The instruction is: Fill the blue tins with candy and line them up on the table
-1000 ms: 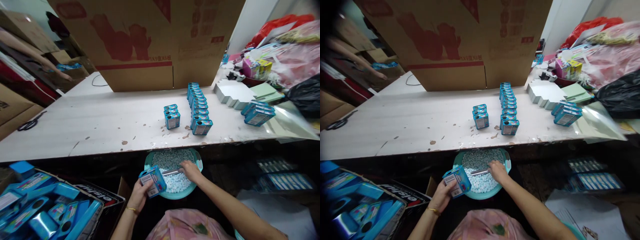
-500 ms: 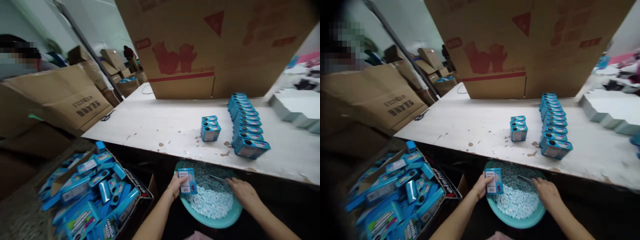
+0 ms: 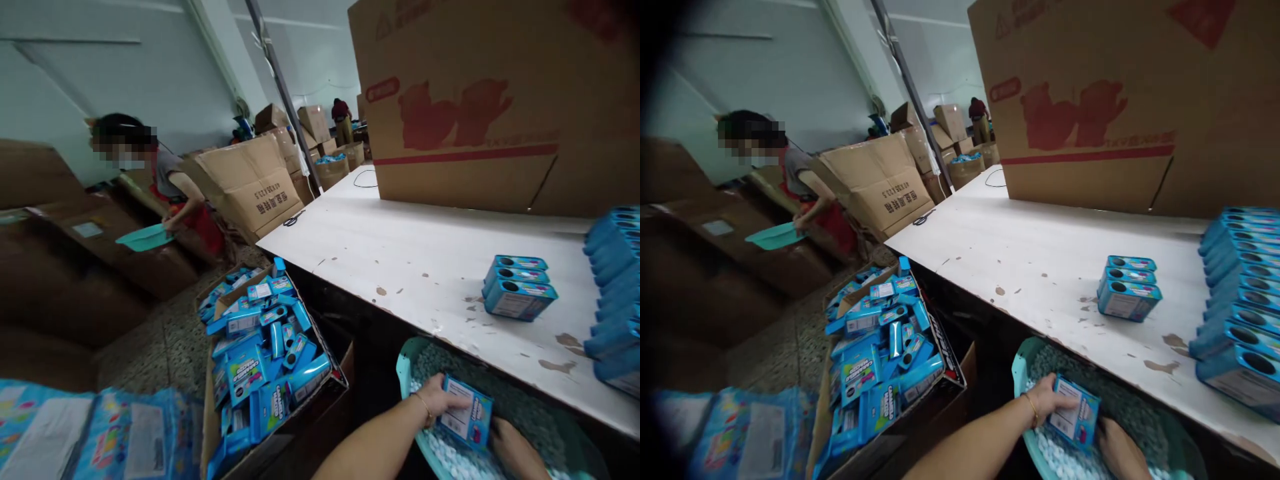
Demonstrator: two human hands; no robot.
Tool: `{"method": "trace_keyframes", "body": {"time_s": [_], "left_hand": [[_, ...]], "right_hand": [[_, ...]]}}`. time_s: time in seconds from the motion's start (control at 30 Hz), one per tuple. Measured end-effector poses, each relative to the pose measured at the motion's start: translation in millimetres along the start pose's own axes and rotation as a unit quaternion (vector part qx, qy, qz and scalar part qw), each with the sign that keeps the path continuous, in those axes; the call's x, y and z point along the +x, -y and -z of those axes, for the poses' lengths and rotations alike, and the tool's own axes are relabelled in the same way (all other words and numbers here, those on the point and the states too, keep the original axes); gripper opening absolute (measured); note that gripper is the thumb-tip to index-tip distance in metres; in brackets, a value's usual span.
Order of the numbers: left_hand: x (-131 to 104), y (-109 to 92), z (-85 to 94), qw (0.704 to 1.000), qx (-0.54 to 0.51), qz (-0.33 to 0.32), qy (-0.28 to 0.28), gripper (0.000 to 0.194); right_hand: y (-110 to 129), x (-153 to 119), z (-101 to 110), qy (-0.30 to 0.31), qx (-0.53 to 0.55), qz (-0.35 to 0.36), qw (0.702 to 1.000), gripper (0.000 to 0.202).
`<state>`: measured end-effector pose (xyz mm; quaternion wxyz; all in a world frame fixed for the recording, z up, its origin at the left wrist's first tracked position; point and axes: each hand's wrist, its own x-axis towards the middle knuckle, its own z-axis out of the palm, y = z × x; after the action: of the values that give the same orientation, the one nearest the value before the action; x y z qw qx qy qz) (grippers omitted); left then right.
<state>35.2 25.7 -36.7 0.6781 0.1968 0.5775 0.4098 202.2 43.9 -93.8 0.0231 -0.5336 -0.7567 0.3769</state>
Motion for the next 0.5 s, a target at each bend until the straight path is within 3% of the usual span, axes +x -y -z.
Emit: {"method": "trace_keyframes", "body": {"time_s": [0.13,0.3,0.5], "left_hand": [[-25,-18,14.0,0.997,0.005,-0.076,0.034,0.050],[-61,-48,38.5,0.966,0.112,-0.233,-0.021,0.041],[-56,-50,42.5,0.944,0.197,-0.264,-0.034,0.037]], "right_hand": [[5,-3,15,0.013,0.128,0.053,0.990,0.035],[27,-30,53,-0.036,0.141,0.070,0.987,0.039],[51,-67,116,-0.025,0.093,0.088,0.991,0.023]]}}
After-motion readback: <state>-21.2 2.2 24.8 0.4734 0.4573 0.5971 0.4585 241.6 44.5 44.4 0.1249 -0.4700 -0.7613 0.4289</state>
